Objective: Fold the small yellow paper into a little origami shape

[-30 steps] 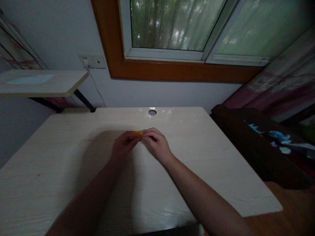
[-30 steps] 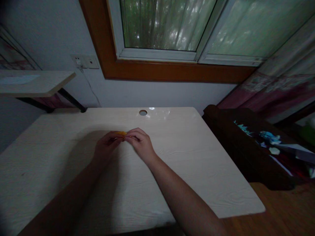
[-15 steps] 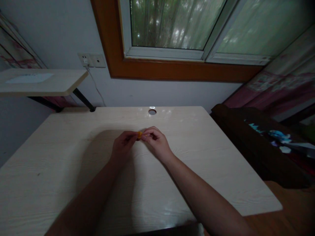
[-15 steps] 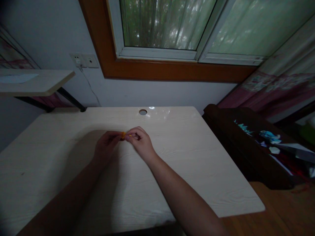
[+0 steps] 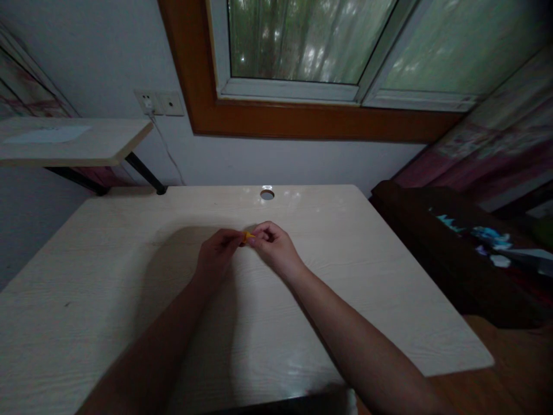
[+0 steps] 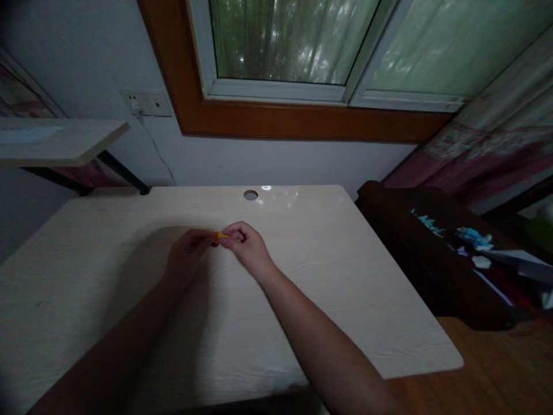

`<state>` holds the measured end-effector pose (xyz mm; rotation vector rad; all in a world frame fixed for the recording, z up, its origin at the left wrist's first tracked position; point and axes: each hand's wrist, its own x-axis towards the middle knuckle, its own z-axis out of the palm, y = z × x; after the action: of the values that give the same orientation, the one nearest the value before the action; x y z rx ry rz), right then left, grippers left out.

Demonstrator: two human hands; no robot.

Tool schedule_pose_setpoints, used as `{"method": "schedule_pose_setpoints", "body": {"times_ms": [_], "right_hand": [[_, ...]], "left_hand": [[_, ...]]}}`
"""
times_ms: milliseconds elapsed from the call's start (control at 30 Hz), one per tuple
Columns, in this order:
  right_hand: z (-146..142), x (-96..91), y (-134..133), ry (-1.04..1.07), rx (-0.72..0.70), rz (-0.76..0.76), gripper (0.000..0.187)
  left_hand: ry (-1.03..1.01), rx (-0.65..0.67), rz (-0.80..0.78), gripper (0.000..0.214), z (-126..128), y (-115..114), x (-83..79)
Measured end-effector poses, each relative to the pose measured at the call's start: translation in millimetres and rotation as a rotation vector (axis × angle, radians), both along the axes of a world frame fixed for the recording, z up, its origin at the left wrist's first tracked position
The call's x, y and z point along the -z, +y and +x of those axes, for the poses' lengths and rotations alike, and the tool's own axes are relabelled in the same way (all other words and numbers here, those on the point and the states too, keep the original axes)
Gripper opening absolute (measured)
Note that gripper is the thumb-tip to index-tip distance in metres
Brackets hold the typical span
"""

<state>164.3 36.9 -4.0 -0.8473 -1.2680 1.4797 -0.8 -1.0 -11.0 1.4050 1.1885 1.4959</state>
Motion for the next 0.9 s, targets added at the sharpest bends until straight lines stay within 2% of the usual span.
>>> {"method": "schedule_pose_setpoints", "body": {"times_ms": [633,900], "right_hand": [[1.3,4.8,2.2,-0.059,-0.001,0.018,0.033],[3.3,2.9,1.3,-0.166,0.014,0.083,0.031]], "left_hand": [[0.016,0.000,-0.021,0.017,2.5,0.2,-5.0],[-0.015,-0.002,-0.063,0.022,2.9,2.0,-4.5]]}}
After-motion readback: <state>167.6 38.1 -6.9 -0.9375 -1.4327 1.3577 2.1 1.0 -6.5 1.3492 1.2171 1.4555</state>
